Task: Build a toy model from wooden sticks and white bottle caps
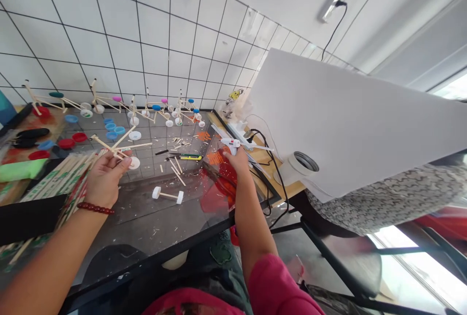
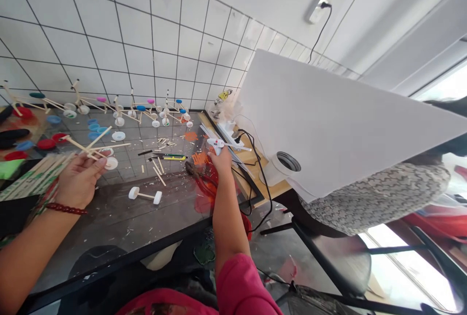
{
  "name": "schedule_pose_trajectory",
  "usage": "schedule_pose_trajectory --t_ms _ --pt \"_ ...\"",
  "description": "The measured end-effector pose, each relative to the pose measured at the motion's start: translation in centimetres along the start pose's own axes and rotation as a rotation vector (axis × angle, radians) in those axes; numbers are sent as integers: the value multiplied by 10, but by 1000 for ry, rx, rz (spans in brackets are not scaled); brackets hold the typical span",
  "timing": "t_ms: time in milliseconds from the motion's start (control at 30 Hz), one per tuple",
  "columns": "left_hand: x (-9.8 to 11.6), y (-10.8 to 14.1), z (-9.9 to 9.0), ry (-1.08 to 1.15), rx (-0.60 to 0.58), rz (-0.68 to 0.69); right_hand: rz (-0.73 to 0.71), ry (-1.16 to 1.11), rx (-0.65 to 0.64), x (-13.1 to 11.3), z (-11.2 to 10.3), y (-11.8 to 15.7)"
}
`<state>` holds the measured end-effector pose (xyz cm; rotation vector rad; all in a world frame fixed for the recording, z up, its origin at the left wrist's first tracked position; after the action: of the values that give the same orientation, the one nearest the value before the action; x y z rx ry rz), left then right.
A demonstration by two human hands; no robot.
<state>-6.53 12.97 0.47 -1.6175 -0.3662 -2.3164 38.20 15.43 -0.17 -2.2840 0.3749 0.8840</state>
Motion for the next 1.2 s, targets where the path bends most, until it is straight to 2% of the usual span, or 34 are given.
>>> schedule_pose_trajectory --t_ms 67,133,200,267,333,433,500,633,700,767,833,933,1033,1133,1200 --pt "-2 -2 -1 16 28 -6 105 133 -64 -6 -12 8" --pt "-5 -4 -2 37 49 -5 222 390 -173 -15 -26 23" --pt "-7 -5 -1 45 40 12 201 526 -236 -37 -40 41" --pt "-8 -6 -2 37 25 37 134 499 -339 -64 -42 59" --pt "-9 -7 -3 26 18 59 22 466 -381 -92 -38 70" --pt "-9 -9 -5 10 16 85 -158 413 -438 -126 -25 68" --pt "-9 -10 -5 6 17 94 -206 359 -443 -135 -22 55" --pt "-10 -10 -5 26 33 84 -206 161 -340 -138 -30 40" --pt "-9 -10 -4 24 42 73 -267 100 -433 -141 -20 52" --pt "-9 -10 -4 22 53 65 -351 121 -597 -146 1 73" --pt "-8 -10 -4 28 64 60 -382 204 -693 -148 25 90" --pt "-9 -9 -5 33 65 55 -339 324 -692 -150 55 97" --pt "-11 -10 -5 17 54 44 -335 376 -680 -156 74 100" --pt "-13 -11 -7 18 52 39 -396 489 -707 -164 80 102" --pt "-15 -13 -8 31 52 36 -416 560 -705 -169 76 93"
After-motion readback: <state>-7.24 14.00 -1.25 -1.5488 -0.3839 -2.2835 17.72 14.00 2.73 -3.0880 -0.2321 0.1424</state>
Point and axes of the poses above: each hand's wrist, its own y-axis away from the middle knuckle, its own z-axis out of the palm, x = y × z, the point moved 6 cm from there along -y, towards the middle knuckle, and after that the axes turned 6 degrees about x, right-handed, at the moved point
